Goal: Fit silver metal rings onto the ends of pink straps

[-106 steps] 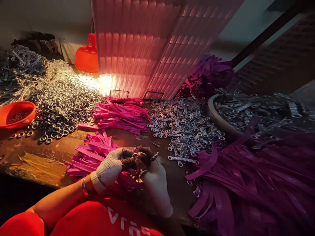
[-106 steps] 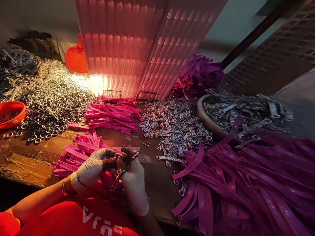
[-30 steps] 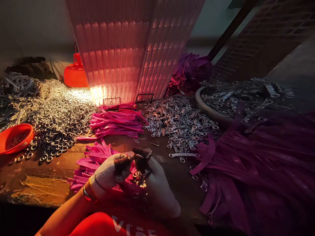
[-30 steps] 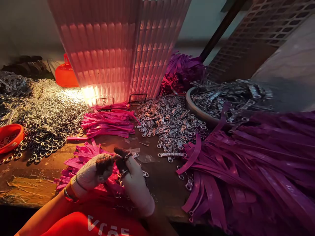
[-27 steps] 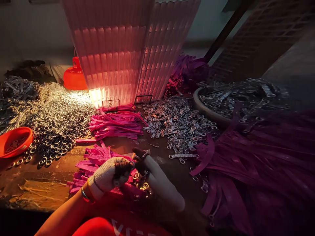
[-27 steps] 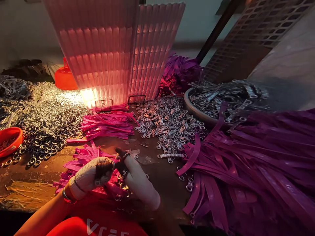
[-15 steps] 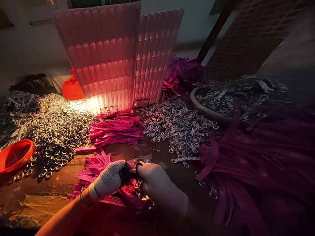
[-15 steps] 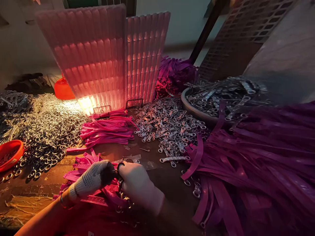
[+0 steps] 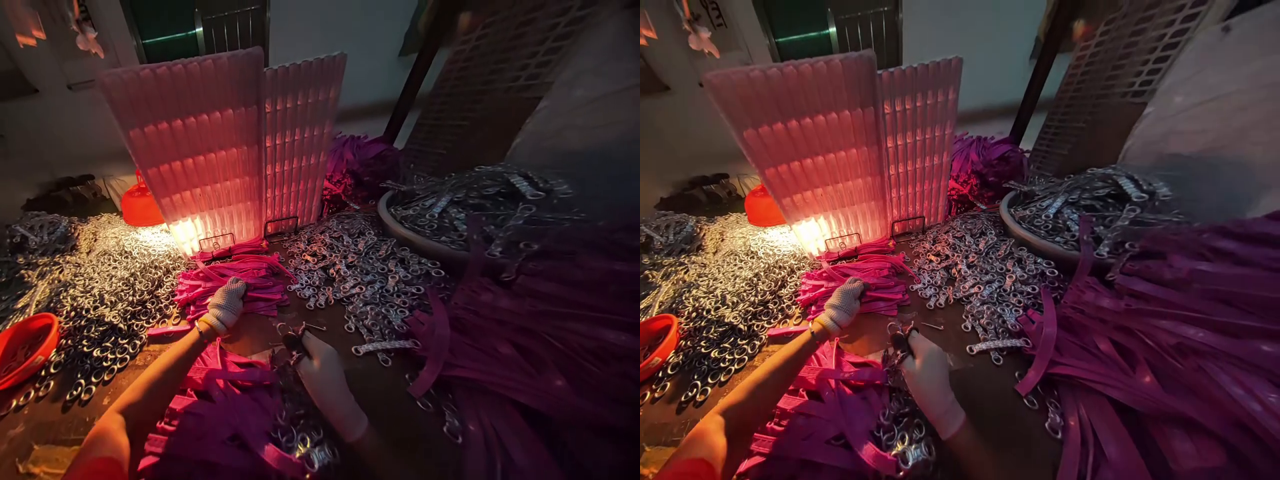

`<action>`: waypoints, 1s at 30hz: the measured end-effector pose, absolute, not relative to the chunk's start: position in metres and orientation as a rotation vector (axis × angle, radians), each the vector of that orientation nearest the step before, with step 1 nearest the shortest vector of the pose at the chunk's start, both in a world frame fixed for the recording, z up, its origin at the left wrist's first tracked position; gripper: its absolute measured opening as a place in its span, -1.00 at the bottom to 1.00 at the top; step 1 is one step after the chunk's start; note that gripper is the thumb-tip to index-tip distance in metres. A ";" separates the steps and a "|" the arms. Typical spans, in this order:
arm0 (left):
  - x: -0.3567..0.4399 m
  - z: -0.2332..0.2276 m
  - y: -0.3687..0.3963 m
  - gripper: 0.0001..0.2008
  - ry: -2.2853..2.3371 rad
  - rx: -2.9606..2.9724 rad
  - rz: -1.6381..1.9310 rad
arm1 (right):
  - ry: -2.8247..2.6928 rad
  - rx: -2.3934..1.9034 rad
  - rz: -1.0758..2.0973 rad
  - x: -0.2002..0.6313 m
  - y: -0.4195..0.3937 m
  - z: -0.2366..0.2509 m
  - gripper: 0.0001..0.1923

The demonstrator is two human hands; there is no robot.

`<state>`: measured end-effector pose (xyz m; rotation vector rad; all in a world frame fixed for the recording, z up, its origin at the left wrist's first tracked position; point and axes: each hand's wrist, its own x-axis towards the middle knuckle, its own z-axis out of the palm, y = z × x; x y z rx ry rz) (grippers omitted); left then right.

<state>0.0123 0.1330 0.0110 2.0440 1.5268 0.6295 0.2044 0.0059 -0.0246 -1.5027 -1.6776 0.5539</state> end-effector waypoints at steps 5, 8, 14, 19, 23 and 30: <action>0.016 0.000 0.174 -0.82 1.638 2.113 0.555 | -1.674 -1.411 0.697 0.207 0.004 -0.033 -0.72; 0.014 -0.001 0.160 -0.83 1.660 2.111 0.574 | -1.650 -1.399 0.732 0.210 0.002 -0.034 -0.60; 0.001 0.013 0.079 -0.80 1.378 1.775 0.649 | -1.775 -1.253 0.564 0.203 -0.004 -0.015 -0.59; 0.007 0.026 0.016 -0.65 1.053 1.164 0.793 | -2.006 -1.370 0.338 0.188 -0.017 0.002 -0.65; 0.014 0.031 -0.004 -0.58 1.092 1.198 0.766 | -2.139 -1.486 0.046 0.183 -0.027 0.010 -0.76; 0.014 0.028 -0.017 -0.80 1.086 1.741 0.648 | -2.347 -1.426 -0.135 0.187 -0.040 0.011 -0.82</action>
